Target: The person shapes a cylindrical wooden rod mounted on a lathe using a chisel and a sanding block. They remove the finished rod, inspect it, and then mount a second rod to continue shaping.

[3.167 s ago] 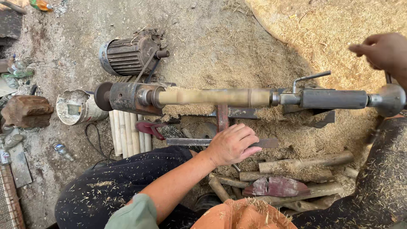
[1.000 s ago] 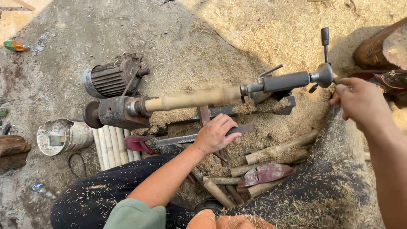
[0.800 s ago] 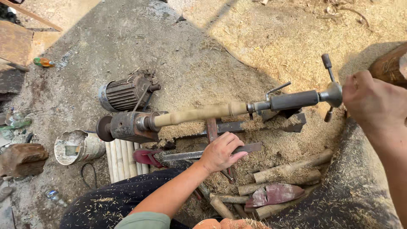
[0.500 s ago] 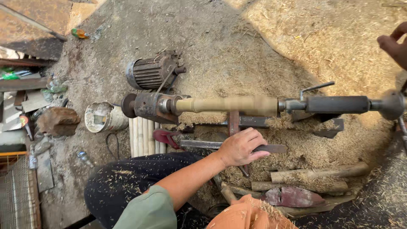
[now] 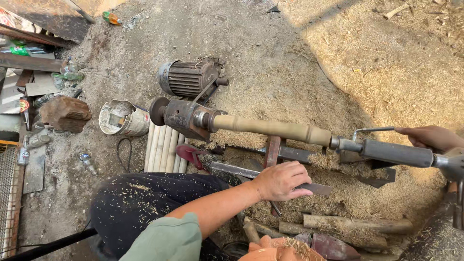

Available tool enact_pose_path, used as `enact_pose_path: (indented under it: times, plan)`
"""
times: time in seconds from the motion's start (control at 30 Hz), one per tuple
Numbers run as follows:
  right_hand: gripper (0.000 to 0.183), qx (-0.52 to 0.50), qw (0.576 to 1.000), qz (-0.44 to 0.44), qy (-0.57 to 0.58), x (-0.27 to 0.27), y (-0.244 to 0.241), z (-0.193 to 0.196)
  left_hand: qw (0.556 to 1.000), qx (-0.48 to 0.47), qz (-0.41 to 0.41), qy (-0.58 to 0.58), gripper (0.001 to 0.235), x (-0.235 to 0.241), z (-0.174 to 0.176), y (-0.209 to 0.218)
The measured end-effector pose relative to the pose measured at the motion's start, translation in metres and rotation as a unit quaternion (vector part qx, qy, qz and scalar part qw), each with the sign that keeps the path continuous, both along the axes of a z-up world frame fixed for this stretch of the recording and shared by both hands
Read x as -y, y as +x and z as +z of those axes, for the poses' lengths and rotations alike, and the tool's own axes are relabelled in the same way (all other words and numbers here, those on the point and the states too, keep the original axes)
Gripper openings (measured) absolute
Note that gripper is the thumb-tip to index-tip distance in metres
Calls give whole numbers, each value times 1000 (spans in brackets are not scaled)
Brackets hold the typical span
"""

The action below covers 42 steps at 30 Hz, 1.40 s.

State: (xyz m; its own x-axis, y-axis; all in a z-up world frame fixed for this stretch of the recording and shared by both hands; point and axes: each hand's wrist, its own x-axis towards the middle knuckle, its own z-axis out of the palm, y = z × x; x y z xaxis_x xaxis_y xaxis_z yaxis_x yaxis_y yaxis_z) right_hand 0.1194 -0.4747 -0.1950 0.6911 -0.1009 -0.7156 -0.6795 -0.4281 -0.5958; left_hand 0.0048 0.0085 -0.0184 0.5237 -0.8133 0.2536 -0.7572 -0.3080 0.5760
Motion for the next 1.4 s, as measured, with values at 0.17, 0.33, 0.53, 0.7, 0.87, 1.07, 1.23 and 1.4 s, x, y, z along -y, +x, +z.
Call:
enact_pose_path:
  times: [0.17, 0.33, 0.53, 0.7, 0.87, 1.07, 1.23, 1.4]
  plan:
    - [60, 145, 952, -65, 262, -3, -55, 13, 1000, 22, 5, 5, 31, -2, 3, -4]
    - [51, 209, 855, -322, 348, -23, -100, 1, 1000, 10, -16, 3, 32, -7, -11, -8]
    - [31, 250, 869, -336, 263, -71, -175, 38, 1000, 21, -16, 0, 33, -6, -19, -7]
    - [47, -117, 930, -307, 165, -51, -189, 146, 1000, 10, -21, 19, 34, -6, -12, -15]
    - [36, -47, 972, -229, 6, -33, -184, 207, 999, -19, -15, 32, 33, -4, -9, -18]
    - [35, 283, 684, 168, -651, -61, -212, 186, 1000, 16, -17, 20, 32, -4, 5, -9]
    - [53, 224, 751, 120, -610, -30, -118, 194, 999, 14, -8, 44, 31, -4, 11, -1]
    - [54, 241, 796, 208, -514, 10, -22, 145, 999, -5, -6, 31, 33, -1, 19, -10]
